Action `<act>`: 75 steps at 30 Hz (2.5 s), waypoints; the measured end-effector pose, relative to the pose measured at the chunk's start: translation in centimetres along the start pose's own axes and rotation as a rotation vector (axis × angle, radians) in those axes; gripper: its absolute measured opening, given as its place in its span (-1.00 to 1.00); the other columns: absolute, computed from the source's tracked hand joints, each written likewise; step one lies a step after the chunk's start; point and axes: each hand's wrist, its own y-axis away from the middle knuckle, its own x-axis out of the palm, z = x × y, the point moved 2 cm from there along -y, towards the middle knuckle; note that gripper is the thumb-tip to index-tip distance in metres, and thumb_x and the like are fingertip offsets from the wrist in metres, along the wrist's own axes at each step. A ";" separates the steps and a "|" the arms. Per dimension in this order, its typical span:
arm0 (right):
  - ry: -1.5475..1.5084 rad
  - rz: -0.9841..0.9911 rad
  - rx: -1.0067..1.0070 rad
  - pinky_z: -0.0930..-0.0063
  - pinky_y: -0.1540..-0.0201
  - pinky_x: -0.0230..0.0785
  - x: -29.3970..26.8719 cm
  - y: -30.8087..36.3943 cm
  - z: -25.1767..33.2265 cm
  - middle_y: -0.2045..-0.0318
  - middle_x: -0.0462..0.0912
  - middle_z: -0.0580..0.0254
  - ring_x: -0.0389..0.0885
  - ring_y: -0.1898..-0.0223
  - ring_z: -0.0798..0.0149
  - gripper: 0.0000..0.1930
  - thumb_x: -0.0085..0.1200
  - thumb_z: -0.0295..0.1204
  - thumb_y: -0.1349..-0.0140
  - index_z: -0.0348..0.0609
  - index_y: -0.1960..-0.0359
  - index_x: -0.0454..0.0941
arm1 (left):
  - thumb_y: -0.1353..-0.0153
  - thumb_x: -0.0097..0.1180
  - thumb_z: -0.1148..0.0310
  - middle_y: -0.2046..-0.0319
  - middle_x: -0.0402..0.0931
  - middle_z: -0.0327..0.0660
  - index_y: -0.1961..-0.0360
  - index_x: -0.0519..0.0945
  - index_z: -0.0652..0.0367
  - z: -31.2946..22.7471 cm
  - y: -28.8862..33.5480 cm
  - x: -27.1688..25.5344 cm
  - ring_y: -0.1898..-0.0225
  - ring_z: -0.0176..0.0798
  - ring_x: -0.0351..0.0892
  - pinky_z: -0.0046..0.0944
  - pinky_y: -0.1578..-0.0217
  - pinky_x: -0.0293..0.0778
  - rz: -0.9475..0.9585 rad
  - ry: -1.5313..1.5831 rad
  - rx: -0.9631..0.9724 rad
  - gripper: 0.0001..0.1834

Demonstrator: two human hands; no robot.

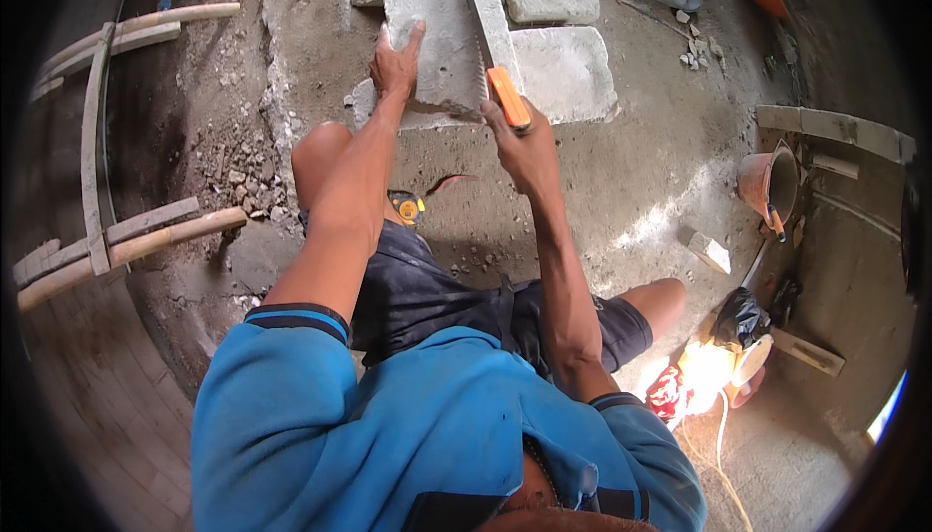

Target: The person measures a concrete block with a tape measure and then uses a hand saw to cut the block. The person sits on the floor during the process, holding the block steady with one hand while sawing with the other.

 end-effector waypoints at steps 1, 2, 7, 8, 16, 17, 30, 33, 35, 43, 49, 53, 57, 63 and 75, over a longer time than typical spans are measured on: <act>-0.035 0.006 0.009 0.20 0.30 0.41 0.0 -0.3 0.2 0.47 0.57 -0.11 0.59 0.42 -0.05 -0.62 0.22 -0.18 -0.38 -0.33 0.29 0.51 | -0.13 0.19 -0.43 -0.08 0.65 0.14 -0.29 0.53 0.14 0.2 0.0 0.1 -0.13 0.24 0.61 0.09 -0.17 0.43 -0.007 0.005 0.009 -0.05; -0.002 -0.018 -0.022 0.19 0.30 0.41 -0.2 0.9 -0.4 0.48 0.58 -0.08 0.59 0.43 -0.02 -0.63 0.22 -0.18 -0.38 -0.33 0.28 0.52 | -0.13 0.20 -0.43 -0.07 0.65 0.13 -0.29 0.53 0.13 0.4 0.0 0.5 -0.13 0.24 0.61 0.09 -0.17 0.43 -0.011 0.011 0.018 -0.06; -0.009 -0.008 0.076 0.26 0.28 0.48 -1.5 16.1 -5.0 0.45 0.64 0.02 0.67 0.42 0.16 -0.73 0.24 -0.29 -0.37 -0.29 0.15 0.60 | -0.11 0.20 -0.43 -0.07 0.64 0.16 -0.31 0.51 0.13 2.8 -1.1 -0.2 -0.13 0.29 0.60 0.10 -0.17 0.43 -0.101 -0.032 0.029 -0.03; 0.002 -0.048 0.075 0.30 0.27 0.50 -2.1 17.4 -4.3 0.42 0.65 0.00 0.70 0.40 0.17 -0.74 0.24 -0.32 -0.36 -0.29 0.11 0.61 | -0.10 0.21 -0.44 -0.07 0.63 0.19 -0.32 0.50 0.14 1.5 -0.5 0.0 -0.12 0.31 0.59 0.11 -0.16 0.44 -0.105 -0.030 0.043 -0.02; 0.048 -0.009 -0.050 0.21 0.25 0.46 -0.2 0.7 -1.4 0.41 0.62 -0.12 0.61 0.39 0.00 -0.66 0.18 -0.20 -0.40 -0.33 0.23 0.57 | -0.09 0.21 -0.44 -0.10 0.61 0.23 -0.36 0.45 0.14 0.7 -0.4 0.1 -0.14 0.34 0.57 0.13 -0.17 0.44 -0.054 -0.062 -0.005 0.02; 0.005 -0.014 -0.039 0.21 0.24 0.46 0.0 -0.1 -0.6 0.41 0.63 -0.12 0.62 0.39 0.01 -0.65 0.18 -0.20 -0.40 -0.33 0.22 0.57 | -0.09 0.21 -0.44 -0.10 0.60 0.23 -0.37 0.45 0.14 1.2 -0.8 0.5 -0.15 0.34 0.57 0.13 -0.17 0.44 -0.082 -0.075 0.015 0.03; -0.019 -0.073 -0.025 0.28 0.33 0.41 0.1 3.3 -1.1 0.54 0.54 0.00 0.43 0.47 0.29 -0.69 0.18 -0.26 -0.40 -0.34 0.28 0.55 | -0.13 0.21 -0.40 -0.06 0.62 0.24 -0.38 0.43 0.19 1.1 -0.9 0.6 -0.10 0.36 0.60 0.13 -0.14 0.47 -0.070 -0.083 0.038 0.02; 0.009 -0.039 0.017 0.25 0.30 0.42 -0.2 1.1 -0.5 0.51 0.58 -0.02 0.48 0.45 0.26 -0.69 0.19 -0.26 -0.39 -0.35 0.25 0.55 | -0.12 0.17 -0.45 -0.10 0.60 0.25 -0.42 0.38 0.17 2.5 -0.1 1.5 -0.12 0.37 0.58 0.14 -0.14 0.47 -0.063 -0.125 0.006 0.06; 0.055 -0.100 -0.036 0.23 0.28 0.44 -0.6 3.5 -1.1 0.47 0.60 -0.05 0.56 0.42 0.20 -0.69 0.19 -0.27 -0.39 -0.36 0.21 0.56 | -0.15 0.14 -0.44 -0.15 0.57 0.24 -0.44 0.36 0.14 0.6 -0.8 1.6 -0.18 0.33 0.54 0.15 -0.18 0.42 -0.032 -0.140 -0.019 0.04; 0.054 -0.057 -0.031 0.15 0.21 0.48 -1.2 7.5 0.1 0.39 0.65 -0.23 0.71 0.26 -0.22 -0.68 0.22 -0.24 -0.34 -0.32 0.17 0.61 | -0.40 -0.16 -0.27 -0.56 0.01 0.04 -0.52 0.27 -0.06 1.7 1.7 2.7 -0.57 0.22 -0.10 0.25 -0.51 -0.19 -0.216 -0.728 0.560 -0.20; -0.084 0.084 0.120 0.50 0.56 0.25 -0.9 -7.0 4.9 0.61 0.48 0.47 0.40 0.60 0.56 -0.66 0.26 -0.13 -0.32 -0.20 0.31 0.60 | -0.42 -0.16 -0.25 -0.58 -0.02 -0.10 -0.53 0.24 -0.10 0.1 2.2 3.2 -0.53 0.27 0.00 0.25 -0.48 -0.04 -0.139 -0.624 0.481 -0.23; 0.132 -0.028 0.006 0.10 0.22 0.48 0.1 0.8 2.7 0.41 0.66 -0.13 0.69 0.32 -0.16 -0.62 0.19 -0.15 -0.37 -0.32 0.23 0.59 | -0.42 -0.13 -0.23 -0.59 0.00 -0.21 -0.53 0.24 -0.10 0.5 2.9 1.8 -0.48 0.25 0.14 0.18 -0.44 0.14 -0.118 -0.526 0.351 -0.23; -0.010 -0.054 0.103 0.08 0.12 0.49 -3.2 13.2 3.0 0.30 0.68 -0.21 0.69 0.20 -0.23 -0.65 0.21 -0.19 -0.35 -0.32 0.17 0.61 | -0.43 -0.15 -0.20 -0.57 0.04 -0.21 -0.51 0.30 -0.11 1.2 3.3 1.4 -0.43 0.28 0.22 0.10 -0.41 0.22 -0.137 -0.487 0.383 -0.28; 0.075 0.066 0.159 0.17 0.18 0.52 -0.8 -6.7 6.1 0.38 0.70 -0.07 0.71 0.32 0.02 -0.60 0.20 -0.15 -0.34 -0.35 0.28 0.59 | -0.38 0.06 -0.01 -0.46 0.26 -0.07 -0.34 0.52 0.04 1.2 2.9 2.9 -0.38 0.30 0.30 0.10 -0.41 0.23 -0.219 -0.361 0.580 -0.41; 0.028 -0.019 0.096 0.20 0.16 0.49 -2.9 10.2 3.9 0.37 0.67 -0.16 0.70 0.29 -0.04 -0.64 0.21 -0.19 -0.35 -0.33 0.19 0.61 | -0.44 -0.01 -0.04 -0.49 0.24 -0.19 -0.33 0.52 0.01 1.6 2.9 1.9 -0.36 0.18 0.36 0.04 -0.38 0.28 -0.185 -0.442 0.452 -0.44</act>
